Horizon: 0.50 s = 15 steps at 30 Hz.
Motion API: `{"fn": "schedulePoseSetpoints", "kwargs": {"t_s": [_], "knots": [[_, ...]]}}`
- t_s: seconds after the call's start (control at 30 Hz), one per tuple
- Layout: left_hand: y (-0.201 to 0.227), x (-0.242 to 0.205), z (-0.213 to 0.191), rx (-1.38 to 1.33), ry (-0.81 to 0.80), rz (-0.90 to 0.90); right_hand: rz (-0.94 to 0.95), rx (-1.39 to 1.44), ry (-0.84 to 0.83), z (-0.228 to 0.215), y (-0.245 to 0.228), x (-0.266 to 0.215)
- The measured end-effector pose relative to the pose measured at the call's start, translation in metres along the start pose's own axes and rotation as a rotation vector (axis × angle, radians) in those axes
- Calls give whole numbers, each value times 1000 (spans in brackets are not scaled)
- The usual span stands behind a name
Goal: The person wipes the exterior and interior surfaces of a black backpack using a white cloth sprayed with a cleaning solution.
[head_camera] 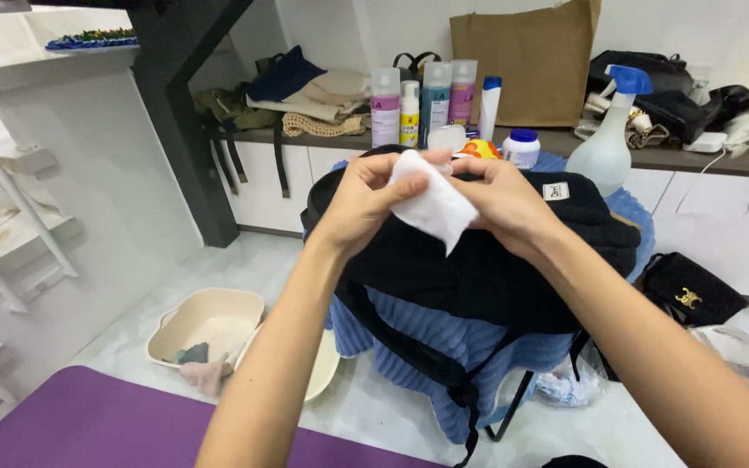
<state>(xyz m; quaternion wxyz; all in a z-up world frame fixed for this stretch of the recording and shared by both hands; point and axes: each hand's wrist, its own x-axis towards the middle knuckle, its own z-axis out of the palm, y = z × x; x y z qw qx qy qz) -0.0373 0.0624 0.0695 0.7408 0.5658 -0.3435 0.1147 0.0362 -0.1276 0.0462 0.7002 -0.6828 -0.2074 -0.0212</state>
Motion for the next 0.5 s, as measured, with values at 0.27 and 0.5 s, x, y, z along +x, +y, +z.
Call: {"fn": "schedulePoseSetpoints", "kwargs": {"t_s": [0.27, 0.5], "knots": [[-28, -11, -43, 807, 246, 248, -657, -843, 266, -38, 7, -34], [-80, -54, 1, 1498, -211, 626, -981, -1390, 301, -35, 30, -35]]}}
